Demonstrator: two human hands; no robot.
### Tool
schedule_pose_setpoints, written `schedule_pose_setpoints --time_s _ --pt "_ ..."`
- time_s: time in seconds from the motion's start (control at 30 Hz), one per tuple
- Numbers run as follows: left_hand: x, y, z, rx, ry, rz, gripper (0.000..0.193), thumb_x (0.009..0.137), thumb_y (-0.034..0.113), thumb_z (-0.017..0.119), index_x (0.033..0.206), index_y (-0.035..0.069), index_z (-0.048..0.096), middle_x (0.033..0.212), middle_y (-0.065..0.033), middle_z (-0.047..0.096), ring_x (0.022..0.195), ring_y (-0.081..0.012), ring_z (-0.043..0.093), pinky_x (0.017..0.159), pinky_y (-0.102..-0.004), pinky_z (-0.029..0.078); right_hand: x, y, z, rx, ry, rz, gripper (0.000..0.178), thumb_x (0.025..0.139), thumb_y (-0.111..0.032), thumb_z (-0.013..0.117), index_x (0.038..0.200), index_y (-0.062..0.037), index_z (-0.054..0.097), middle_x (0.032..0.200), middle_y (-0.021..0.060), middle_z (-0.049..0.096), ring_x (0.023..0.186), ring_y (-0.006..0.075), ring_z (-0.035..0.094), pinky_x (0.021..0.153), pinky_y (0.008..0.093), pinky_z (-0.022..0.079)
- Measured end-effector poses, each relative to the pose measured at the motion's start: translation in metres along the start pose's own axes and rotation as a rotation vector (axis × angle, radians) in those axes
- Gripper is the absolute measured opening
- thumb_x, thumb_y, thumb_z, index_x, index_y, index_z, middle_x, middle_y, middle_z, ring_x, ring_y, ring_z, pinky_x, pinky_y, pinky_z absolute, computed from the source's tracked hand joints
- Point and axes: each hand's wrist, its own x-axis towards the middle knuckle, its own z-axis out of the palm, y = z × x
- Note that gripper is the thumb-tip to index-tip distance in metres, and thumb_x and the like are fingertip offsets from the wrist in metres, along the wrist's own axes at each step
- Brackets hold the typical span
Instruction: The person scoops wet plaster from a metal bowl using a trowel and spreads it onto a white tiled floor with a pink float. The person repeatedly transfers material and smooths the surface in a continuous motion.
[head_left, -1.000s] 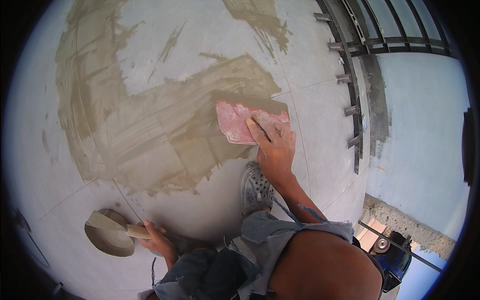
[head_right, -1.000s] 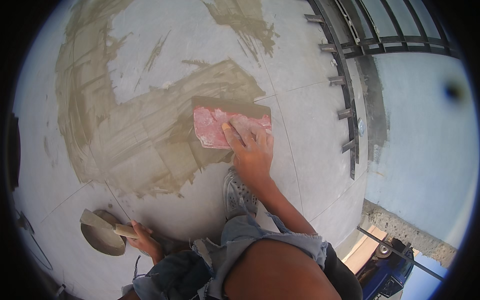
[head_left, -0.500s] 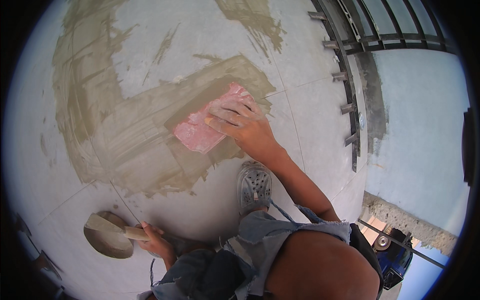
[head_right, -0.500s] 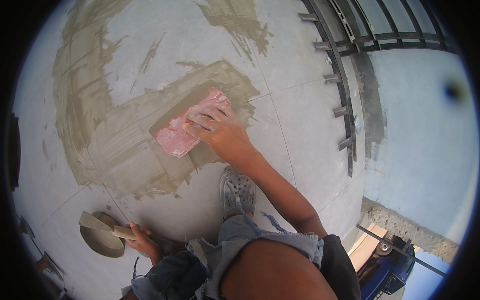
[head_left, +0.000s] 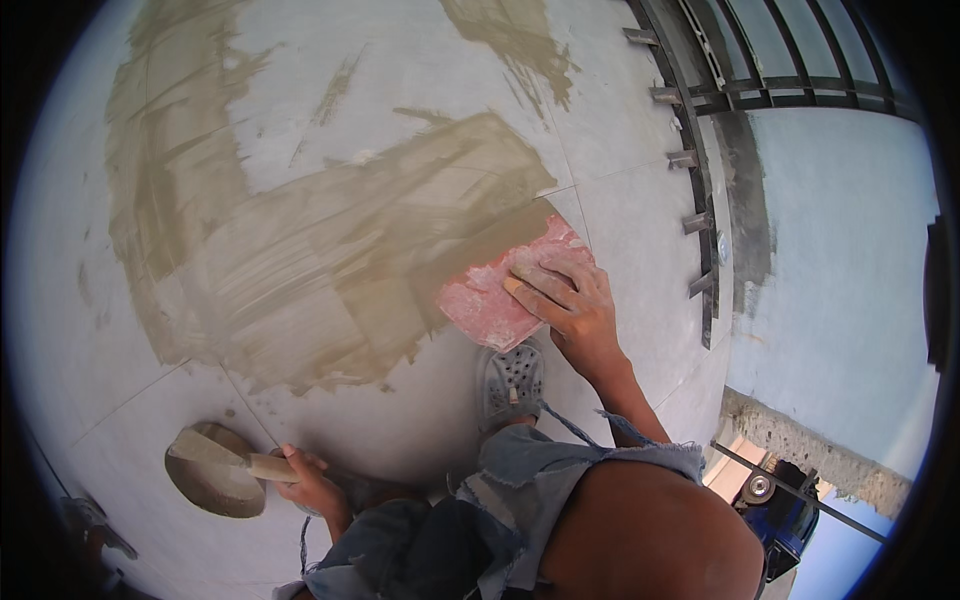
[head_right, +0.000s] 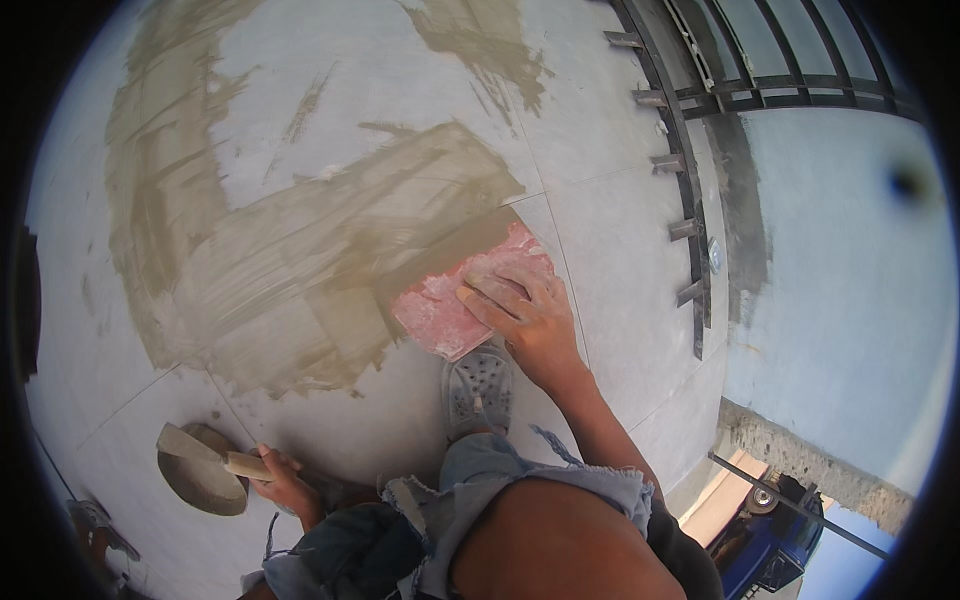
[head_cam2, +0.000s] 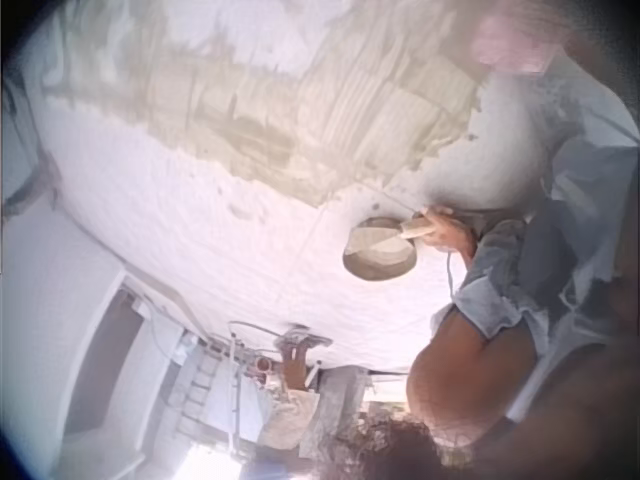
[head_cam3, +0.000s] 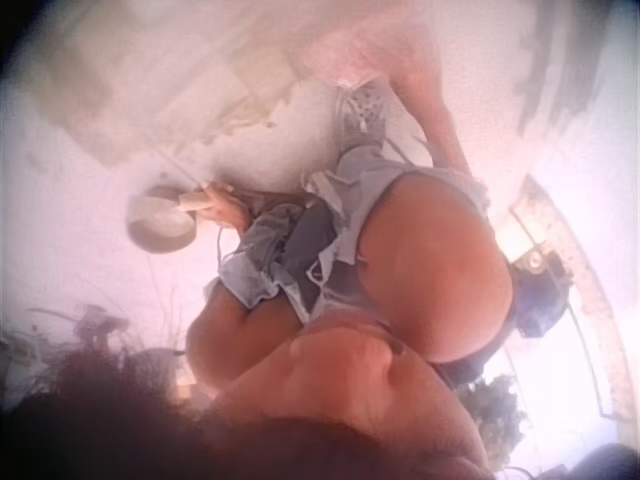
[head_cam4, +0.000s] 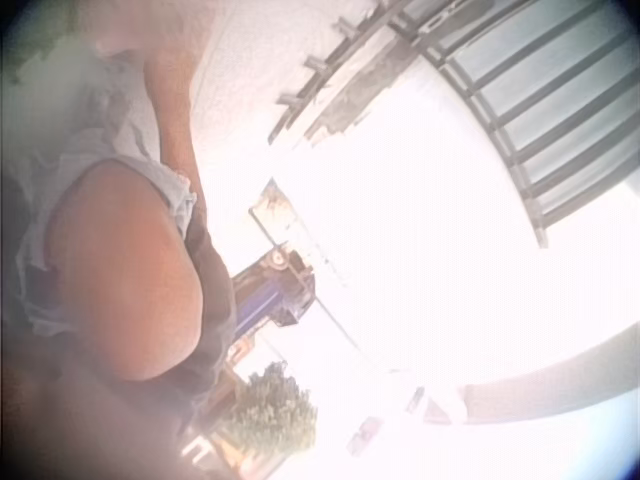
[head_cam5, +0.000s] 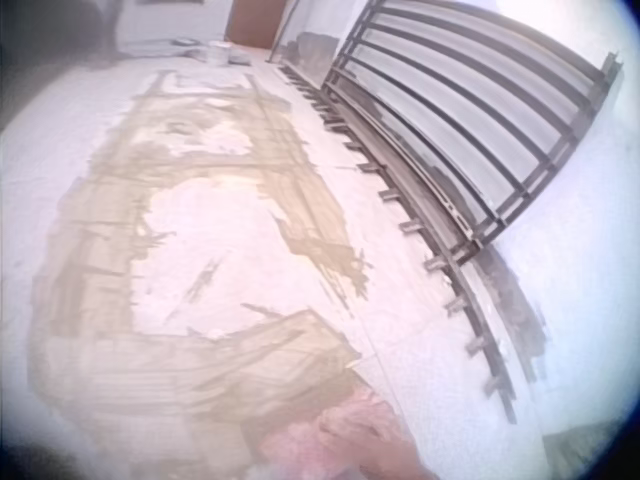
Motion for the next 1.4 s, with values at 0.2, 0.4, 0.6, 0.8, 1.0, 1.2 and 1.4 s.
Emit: schedule_pose_setpoints --time_s 0.2,0.4,0.6,0.8,1.0,1.2,1.4 --pt "-0.003 0.001 0.005 -0.001 -0.020 0.001 0.028 0.110 0.025 0.066 0.101 0.002 0.053 0.076 -0.0040 0.052 0.058 -0.0125 0.049 0.053 -0.0282 0.041 -0.007 -0.053 0.027 0.134 0.016 -0.053 0.046 0.086 -0.015 0.072 0.130 -0.0269 0.079 0.139 -0.0065 0.072 0.121 0.0233 0.064 0.099 0.0431 0.048" --pt "0.000 0.000 0.001 0.006 -0.009 0.019 0.029 0.109 0.026 0.067 0.101 0.002 0.053 0.077 -0.0039 0.052 0.059 -0.0124 0.050 0.053 -0.0281 0.041 0.007 -0.062 0.030 0.181 0.060 -0.130 0.048 0.081 -0.016 0.074 0.129 -0.0220 0.078 0.137 -0.0030 0.072 0.118 0.0240 0.064 0.095 0.0421 0.052" --pt "0.001 0.002 0.000 0.026 0.041 -0.003 0.030 0.109 0.027 0.066 0.101 0.002 0.053 0.076 -0.0040 0.052 0.059 -0.0130 0.049 0.054 -0.0291 0.040 0.029 -0.086 0.003 0.131 -0.026 -0.016 0.061 0.081 -0.008 0.073 0.141 -0.0107 0.069 0.140 0.0086 0.066 0.118 0.0297 0.064 0.084 0.0418 0.061" --pt "-0.002 0.002 0.005 0.045 -0.015 0.016 0.029 0.109 0.028 0.065 0.099 0.003 0.053 0.076 -0.0041 0.051 0.060 -0.0135 0.048 0.056 -0.0303 0.040 0.048 -0.086 0.042 0.047 -0.118 0.220 0.074 0.082 0.001 0.068 0.155 -0.0065 0.055 0.145 0.0131 0.056 0.115 0.0338 0.062 0.086 0.0486 0.059" --pt "0.000 0.002 0.001 0.048 0.007 0.021 0.028 0.109 0.026 0.064 0.097 0.003 0.053 0.074 -0.0040 0.050 0.059 -0.0138 0.048 0.056 -0.0305 0.039 0.060 -0.037 0.056 0.030 0.012 0.468 0.070 0.088 0.003 0.062 0.157 -0.0017 0.050 0.140 0.0194 0.055 0.120 0.0421 0.060 0.093 0.0496 0.057" --pt "-0.003 0.007 0.006 0.025 -0.008 0.015 0.028 0.110 0.025 0.064 0.097 0.003 0.053 0.074 -0.0037 0.050 0.059 -0.0138 0.047 0.056 -0.0303 0.039 0.057 -0.064 0.029 0.162 -0.022 0.476 0.074 0.088 0.008 0.058 0.161 -0.0012 0.044 0.145 0.0214 0.052 0.124 0.0437 0.058 0.096 0.0492 0.056" --pt "-0.002 0.005 0.005 0.044 0.007 0.021 0.027 0.110 0.026 0.064 0.100 0.002 0.055 0.074 -0.0036 0.050 0.059 -0.0136 0.047 0.055 -0.0302 0.039 0.065 -0.067 0.042 0.182 -0.061 0.494 0.077 0.088 0.005 0.059 0.163 -0.0011 0.041 0.147 0.0233 0.051 0.127 0.0455 0.057 0.097 0.0499 0.056"
